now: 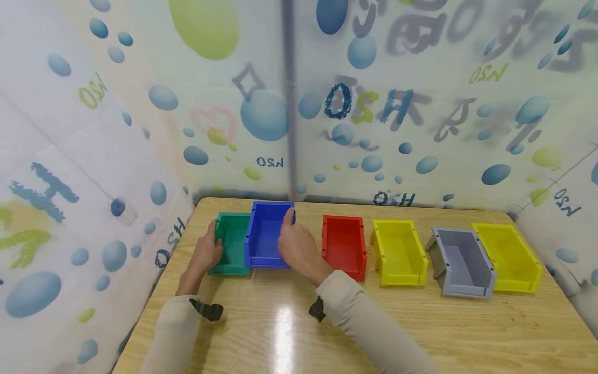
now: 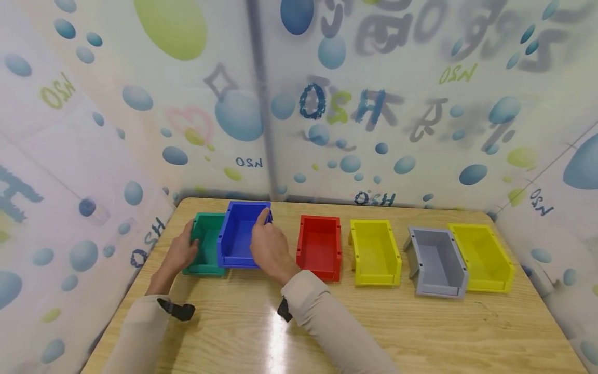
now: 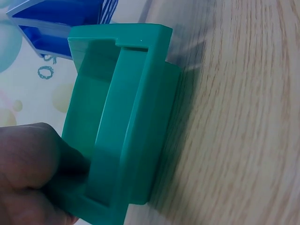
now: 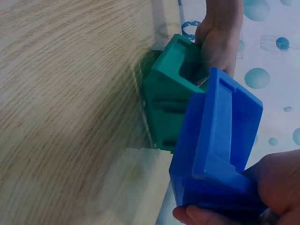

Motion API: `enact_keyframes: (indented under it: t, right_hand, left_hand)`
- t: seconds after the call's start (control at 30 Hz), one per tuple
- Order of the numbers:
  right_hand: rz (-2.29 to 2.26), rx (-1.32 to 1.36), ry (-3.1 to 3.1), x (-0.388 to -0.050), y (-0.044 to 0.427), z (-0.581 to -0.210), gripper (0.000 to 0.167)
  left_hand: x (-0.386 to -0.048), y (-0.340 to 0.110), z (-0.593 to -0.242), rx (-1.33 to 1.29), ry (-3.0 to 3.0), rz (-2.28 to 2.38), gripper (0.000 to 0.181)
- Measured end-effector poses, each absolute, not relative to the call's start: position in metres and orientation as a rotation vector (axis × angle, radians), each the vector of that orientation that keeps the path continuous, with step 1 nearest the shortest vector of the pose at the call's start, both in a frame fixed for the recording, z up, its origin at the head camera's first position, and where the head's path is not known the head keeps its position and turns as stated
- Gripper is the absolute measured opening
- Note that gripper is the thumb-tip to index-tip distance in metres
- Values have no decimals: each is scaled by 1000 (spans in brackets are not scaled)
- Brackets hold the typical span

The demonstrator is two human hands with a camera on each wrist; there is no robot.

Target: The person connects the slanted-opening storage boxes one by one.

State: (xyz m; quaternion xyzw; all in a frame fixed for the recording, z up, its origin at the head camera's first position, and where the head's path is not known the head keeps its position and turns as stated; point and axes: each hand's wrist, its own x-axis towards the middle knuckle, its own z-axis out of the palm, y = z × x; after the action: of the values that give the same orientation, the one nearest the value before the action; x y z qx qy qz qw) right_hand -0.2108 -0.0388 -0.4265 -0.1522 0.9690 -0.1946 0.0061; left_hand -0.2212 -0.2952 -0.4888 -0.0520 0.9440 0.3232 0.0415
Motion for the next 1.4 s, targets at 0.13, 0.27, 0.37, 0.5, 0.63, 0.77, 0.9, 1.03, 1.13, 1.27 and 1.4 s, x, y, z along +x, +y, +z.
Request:
enact_keyframes:
  t: [0.13, 0.27, 0.37, 0.5, 0.63, 0.77, 0.9, 1.03, 1.13, 1.27, 1.4]
  right_hand:
    - [-504, -492, 3072, -211, -42, -426, 73]
    - [-505, -493, 3067, -211, -42, -427, 74]
    - [-547, -482, 3042, -211, -40, -429, 74]
    - [-615, -467, 3004, -213, -37, -431, 75]
    - [-645, -456, 2980, -213, -36, -430, 75]
    - [-637, -454, 2981, -212, -37, -428, 76]
    - [-627, -445, 3009, -213, -38, -431, 76]
    - [-605, -474, 3064, -214, -38, -435, 74]
    - [-603, -495, 3095, -216, -38, -437, 73]
    - [-645, -481, 3064, -220, -36, -439, 72]
    - [-802, -415, 2975, -226, -29, -443, 70]
  left_hand:
    - [-222, -296, -490, -172, 2877, 997, 62]
    - [-222, -296, -490, -176, 2872, 994, 62]
    - [-222, -295, -489, -173, 2874, 990, 62]
    - [-222, -296, -489, -170, 2882, 990, 62]
    - [-223, -297, -490, -165, 2892, 990, 62]
    - [-223, -296, -491, -170, 2895, 990, 62]
    - [-223, -296, -492, -176, 2885, 997, 62]
    - [-221, -297, -493, -174, 2885, 998, 62]
    - [-221, -297, -493, -174, 2896, 1001, 62]
    - [-220, -296, -492, -172, 2910, 1003, 61]
    - [-219, -294, -491, -138, 2942, 999, 60]
